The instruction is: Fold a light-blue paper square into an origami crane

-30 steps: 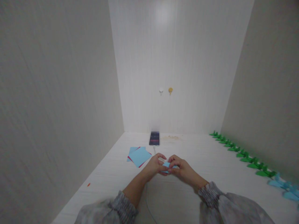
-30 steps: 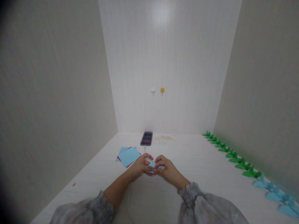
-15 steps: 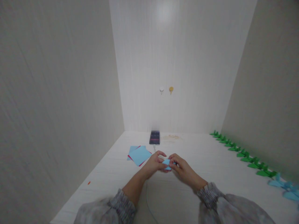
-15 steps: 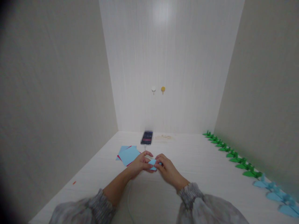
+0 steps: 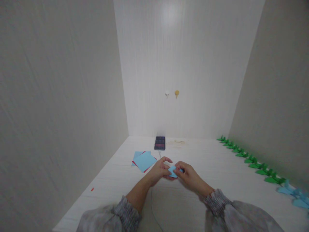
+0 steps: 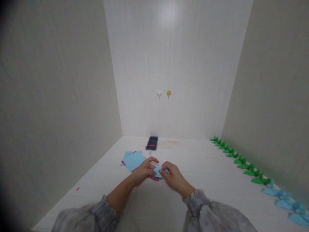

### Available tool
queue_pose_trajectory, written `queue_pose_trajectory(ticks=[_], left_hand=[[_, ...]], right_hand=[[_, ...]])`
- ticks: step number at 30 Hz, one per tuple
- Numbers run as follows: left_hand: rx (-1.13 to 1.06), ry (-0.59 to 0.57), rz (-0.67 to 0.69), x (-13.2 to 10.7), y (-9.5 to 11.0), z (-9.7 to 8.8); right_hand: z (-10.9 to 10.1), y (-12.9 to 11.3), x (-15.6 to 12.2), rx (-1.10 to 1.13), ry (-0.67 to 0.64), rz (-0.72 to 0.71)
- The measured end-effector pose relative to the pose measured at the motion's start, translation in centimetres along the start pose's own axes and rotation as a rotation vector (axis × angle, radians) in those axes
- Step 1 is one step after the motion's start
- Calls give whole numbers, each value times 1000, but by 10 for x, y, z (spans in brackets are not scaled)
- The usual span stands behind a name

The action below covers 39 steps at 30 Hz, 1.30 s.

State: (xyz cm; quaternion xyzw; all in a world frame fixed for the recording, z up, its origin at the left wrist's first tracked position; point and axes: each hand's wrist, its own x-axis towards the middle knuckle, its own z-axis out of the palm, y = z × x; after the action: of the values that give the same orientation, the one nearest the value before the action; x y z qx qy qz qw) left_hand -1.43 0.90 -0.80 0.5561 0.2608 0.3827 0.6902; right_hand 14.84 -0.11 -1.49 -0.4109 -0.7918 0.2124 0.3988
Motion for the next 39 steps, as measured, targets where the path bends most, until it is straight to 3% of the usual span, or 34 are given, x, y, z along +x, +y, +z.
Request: queue_pose_trajectory(ticks=[11, 18, 24, 31, 39], left_hand=[[-68, 7, -22, -3, 2, -2], [7, 35, 21, -4, 1, 3], [69, 65, 19, 0, -5, 3], [38, 83, 52, -1, -2, 1], [36, 98, 58, -1, 1, 3]], right_hand=[[-4, -9, 2, -8, 13, 8], [-2, -8, 2, -27, 15, 31], [0, -1, 2, 39, 13, 53], [-11, -3, 4, 172, -28, -28], [-9, -9, 4, 207, -25, 6]])
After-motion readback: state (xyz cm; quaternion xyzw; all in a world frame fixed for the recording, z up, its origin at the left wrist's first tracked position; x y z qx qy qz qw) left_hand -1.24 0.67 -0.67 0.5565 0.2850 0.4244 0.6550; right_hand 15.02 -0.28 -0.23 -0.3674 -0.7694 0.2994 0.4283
